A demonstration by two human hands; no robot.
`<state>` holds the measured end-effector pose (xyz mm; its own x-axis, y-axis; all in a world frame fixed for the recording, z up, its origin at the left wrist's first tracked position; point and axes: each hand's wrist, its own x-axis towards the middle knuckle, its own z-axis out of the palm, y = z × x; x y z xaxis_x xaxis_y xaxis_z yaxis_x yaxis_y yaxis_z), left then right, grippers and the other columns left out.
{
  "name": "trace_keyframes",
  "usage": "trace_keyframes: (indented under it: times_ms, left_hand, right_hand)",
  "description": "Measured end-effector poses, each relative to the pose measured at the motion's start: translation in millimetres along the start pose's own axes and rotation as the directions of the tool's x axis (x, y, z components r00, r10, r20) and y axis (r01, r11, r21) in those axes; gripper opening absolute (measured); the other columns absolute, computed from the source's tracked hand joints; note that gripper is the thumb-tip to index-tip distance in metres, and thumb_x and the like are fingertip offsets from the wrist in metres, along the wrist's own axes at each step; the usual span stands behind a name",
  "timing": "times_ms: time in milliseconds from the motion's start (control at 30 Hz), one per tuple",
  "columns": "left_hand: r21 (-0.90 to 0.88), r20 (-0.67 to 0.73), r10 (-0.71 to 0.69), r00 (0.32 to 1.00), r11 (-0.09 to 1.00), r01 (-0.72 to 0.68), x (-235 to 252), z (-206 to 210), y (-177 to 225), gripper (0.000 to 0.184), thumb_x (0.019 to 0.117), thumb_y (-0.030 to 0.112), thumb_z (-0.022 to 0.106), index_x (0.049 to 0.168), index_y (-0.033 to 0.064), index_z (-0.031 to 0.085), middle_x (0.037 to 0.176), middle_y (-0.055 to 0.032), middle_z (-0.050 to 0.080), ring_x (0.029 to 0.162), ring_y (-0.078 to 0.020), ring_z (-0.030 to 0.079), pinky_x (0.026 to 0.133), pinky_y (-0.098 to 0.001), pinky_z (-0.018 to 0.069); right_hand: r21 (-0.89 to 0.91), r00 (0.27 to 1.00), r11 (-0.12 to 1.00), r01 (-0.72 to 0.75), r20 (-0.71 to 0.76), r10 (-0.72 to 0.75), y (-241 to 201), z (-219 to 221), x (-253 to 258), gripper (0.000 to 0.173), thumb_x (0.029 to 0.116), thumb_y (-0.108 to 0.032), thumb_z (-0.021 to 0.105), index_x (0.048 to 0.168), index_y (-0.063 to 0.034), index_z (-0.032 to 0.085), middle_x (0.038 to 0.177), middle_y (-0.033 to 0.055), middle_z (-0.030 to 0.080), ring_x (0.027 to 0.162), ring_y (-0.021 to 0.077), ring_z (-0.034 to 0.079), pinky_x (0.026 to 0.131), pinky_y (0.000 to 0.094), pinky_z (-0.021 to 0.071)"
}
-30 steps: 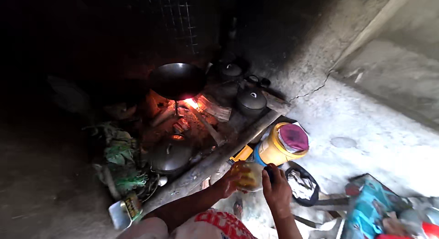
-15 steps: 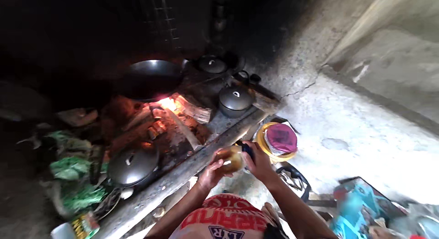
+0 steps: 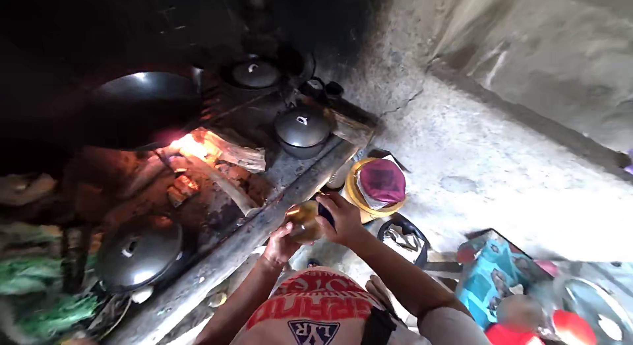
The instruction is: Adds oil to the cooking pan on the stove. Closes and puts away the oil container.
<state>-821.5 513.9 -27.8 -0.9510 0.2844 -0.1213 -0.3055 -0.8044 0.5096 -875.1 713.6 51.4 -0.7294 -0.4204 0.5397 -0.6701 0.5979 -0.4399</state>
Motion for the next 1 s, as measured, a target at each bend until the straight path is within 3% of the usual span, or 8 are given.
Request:
trace_keyframes:
  times_ms: [233,400,567,667,733,833,900,1000]
  left_hand:
    - [-0.097,0.118,-0.089,0.989,0.99,0.101,4,-9,22,0.069,0.072,0.052,0.086,0.131,0.0222,0.066,0.118,-0.0174,0.073,0.096,-0.0324,0.074,0.069,-0.0439,0.0635]
    - [-0.045,0.019,-0.071,0.997,0.996,0.072,-17,-25,46,0.072,0.0703,0.051,0.087,0.128,0.016,0.064,0.116,-0.0169,0.073,0.097,-0.0321,0.074,0.072,-0.0459,0.0639]
    - [-0.054,-0.001,0.018,1.0,0.998,-0.018,-46,-38,72,0.068,0.0727,0.05,0.087,0.13,0.0197,0.066,0.119,-0.0158,0.072,0.103,-0.033,0.073,0.078,-0.0495,0.0635]
    - [-0.068,-0.083,0.055,0.995,0.996,-0.06,-63,-49,80,0.071,0.0701,0.051,0.088,0.128,0.0169,0.067,0.118,-0.0166,0.072,0.103,-0.0339,0.073,0.079,-0.0507,0.0632]
    - [-0.076,-0.131,0.074,0.989,0.994,-0.085,-73,-57,84,0.069,0.069,0.049,0.09,0.126,0.0149,0.068,0.117,-0.0172,0.072,0.103,-0.0347,0.073,0.079,-0.0522,0.0632]
    - [-0.059,-0.163,0.109,0.981,0.991,-0.12,-84,-66,91,0.07,0.068,0.047,0.091,0.125,0.0128,0.068,0.115,-0.017,0.073,0.103,-0.0338,0.073,0.081,-0.0523,0.0629]
    - [-0.054,-0.168,0.135,0.977,0.988,-0.145,-90,-70,94,0.07,0.0688,0.046,0.091,0.125,0.0125,0.067,0.114,-0.0164,0.073,0.102,-0.0322,0.073,0.08,-0.0502,0.0633]
    - [-0.058,-0.173,0.156,0.973,0.984,-0.168,-98,-75,101,0.07,0.0688,0.044,0.09,0.127,0.0138,0.066,0.116,-0.0156,0.073,0.102,-0.0308,0.073,0.081,-0.0487,0.0632]
  right_hand:
    - [0.091,0.914,0.995,0.042,0.399,-0.075,-6,-38,48,0.084,0.0894,-0.064,0.066,0.151,-0.0089,0.05,0.136,0.0222,0.061,0.119,0.0321,0.065,0.095,0.0505,0.0581]
    - [0.114,0.762,0.991,-0.066,0.647,-0.023,-26,-34,74,0.079,0.0884,-0.049,0.076,0.153,-0.0118,0.049,0.142,0.0202,0.057,0.125,0.0305,0.061,0.103,0.0467,0.0535]
    - [0.408,0.765,0.913,0.031,0.578,-0.284,-39,-3,82,0.065,0.085,-0.018,0.079,0.147,-0.0176,0.058,0.153,0.0135,0.051,0.144,0.0281,0.045,0.118,0.0449,0.0416]
    - [0.568,0.813,0.823,-0.008,0.483,-0.326,-46,20,83,0.064,0.0909,-0.032,0.077,0.146,-0.0058,0.056,0.155,0.0182,0.049,0.146,0.0273,0.044,0.119,0.0426,0.0415]
    - [0.44,0.844,0.894,-0.084,0.508,-0.17,-56,34,84,0.061,0.0997,-0.038,0.062,0.148,-0.0027,0.053,0.149,0.0189,0.054,0.135,0.0252,0.056,0.109,0.0399,0.051]
    - [0.151,0.71,0.962,-0.227,0.702,0.057,-80,41,94,0.064,0.1084,-0.051,0.035,0.155,-0.0078,0.045,0.148,0.0165,0.058,0.135,0.0273,0.057,0.115,0.0475,0.0444]
    - [0.079,0.639,0.965,-0.251,0.762,0.104,-90,51,100,0.07,0.1066,-0.057,0.038,0.157,-0.0078,0.042,0.146,0.0176,0.059,0.134,0.0294,0.058,0.115,0.0497,0.0434]
    - [0.169,0.672,0.965,-0.199,0.74,0.009,-95,68,102,0.068,0.1028,-0.053,0.054,0.152,-0.0059,0.047,0.146,0.0178,0.058,0.133,0.0273,0.058,0.114,0.0444,0.0455]
